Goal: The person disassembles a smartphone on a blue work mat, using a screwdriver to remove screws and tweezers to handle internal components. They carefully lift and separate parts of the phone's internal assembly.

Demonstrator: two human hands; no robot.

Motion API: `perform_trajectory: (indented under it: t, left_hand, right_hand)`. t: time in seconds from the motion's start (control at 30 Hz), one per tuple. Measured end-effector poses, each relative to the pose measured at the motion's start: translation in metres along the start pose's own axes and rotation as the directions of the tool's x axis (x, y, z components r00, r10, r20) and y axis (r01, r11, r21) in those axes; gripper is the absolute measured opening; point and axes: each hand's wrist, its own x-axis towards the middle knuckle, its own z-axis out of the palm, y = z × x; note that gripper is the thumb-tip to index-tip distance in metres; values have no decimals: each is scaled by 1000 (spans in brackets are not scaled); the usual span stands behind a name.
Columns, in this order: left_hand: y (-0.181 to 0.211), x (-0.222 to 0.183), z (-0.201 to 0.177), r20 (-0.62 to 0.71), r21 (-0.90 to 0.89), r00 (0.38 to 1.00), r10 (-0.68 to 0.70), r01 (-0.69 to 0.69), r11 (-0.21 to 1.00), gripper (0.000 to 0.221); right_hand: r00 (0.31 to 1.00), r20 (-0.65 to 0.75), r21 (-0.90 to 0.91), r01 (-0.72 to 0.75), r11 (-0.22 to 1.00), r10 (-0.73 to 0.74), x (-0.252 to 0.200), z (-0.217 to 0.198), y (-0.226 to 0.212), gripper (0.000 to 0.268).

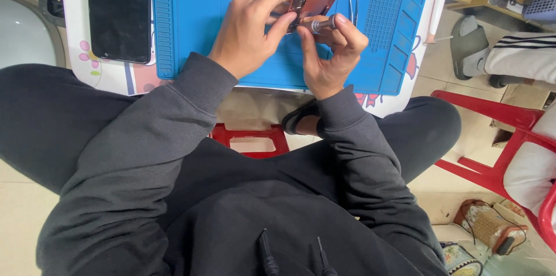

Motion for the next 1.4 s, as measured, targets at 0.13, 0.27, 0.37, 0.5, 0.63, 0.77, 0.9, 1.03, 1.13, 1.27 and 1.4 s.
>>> perform_trajectory:
  t: [0.13, 0.27, 0.37, 0.5, 0.63, 0.77, 0.9, 1.03, 1.13, 1.27, 1.4]
  left_hand:
    - [1, -1, 1, -6, 0, 1000, 2, -2, 1000, 48]
    - [2, 1, 0, -3, 29, 1000, 7, -7, 1000, 47]
    - [2, 0, 1, -7, 46, 1000, 7, -7, 999, 46]
    - [2, -1, 1, -5, 63, 1000, 8, -8, 998, 44]
    - [1, -1, 1, -3, 43, 1000, 19, -18, 999, 45]
    - [0, -2, 2, -4, 63, 999, 34, -34, 997, 44]
    - [0, -1, 1, -3, 73, 999, 37, -37, 997, 43]
    - [-1, -1, 1, 3, 78, 999, 45, -45, 996, 46]
    - [-1, 1, -1, 0, 82, 999, 45, -45, 996, 44]
    - [-3, 0, -1, 11, 106, 998, 58, -59, 993, 43]
    - [-5, 1, -2, 22, 146, 998, 66, -69, 987, 43]
  right_hand:
    - [1000, 0, -22, -6, 1000, 6, -3, 0, 0, 63]
    - [1000, -5, -6, -10, 1000, 10, -2, 0, 2, 62]
    - [1000, -6, -9, -16, 1000, 16, -4, 0, 2, 62]
    - [1000, -3, -10, -15, 1000, 15, -4, 0, 1, 62]
    - [1000, 2, -10, -4, 1000, 4, -3, 1, 2, 62]
    - [1000, 0, -16, -5, 1000, 5, -4, 1, 2, 63]
    - [1000, 1, -15, 1, 1000, -1, -4, 0, 4, 64]
    - [1000, 1, -27, -3, 1000, 3, -4, 0, 3, 63]
    - [1000, 6, -34, 15, 999, -15, -3, 1, 4, 63]
    - [1000, 3, -33, 15, 999, -15, -4, 0, 4, 63]
    - [1000, -22, -137, 6, 991, -9, -10, -2, 11, 62]
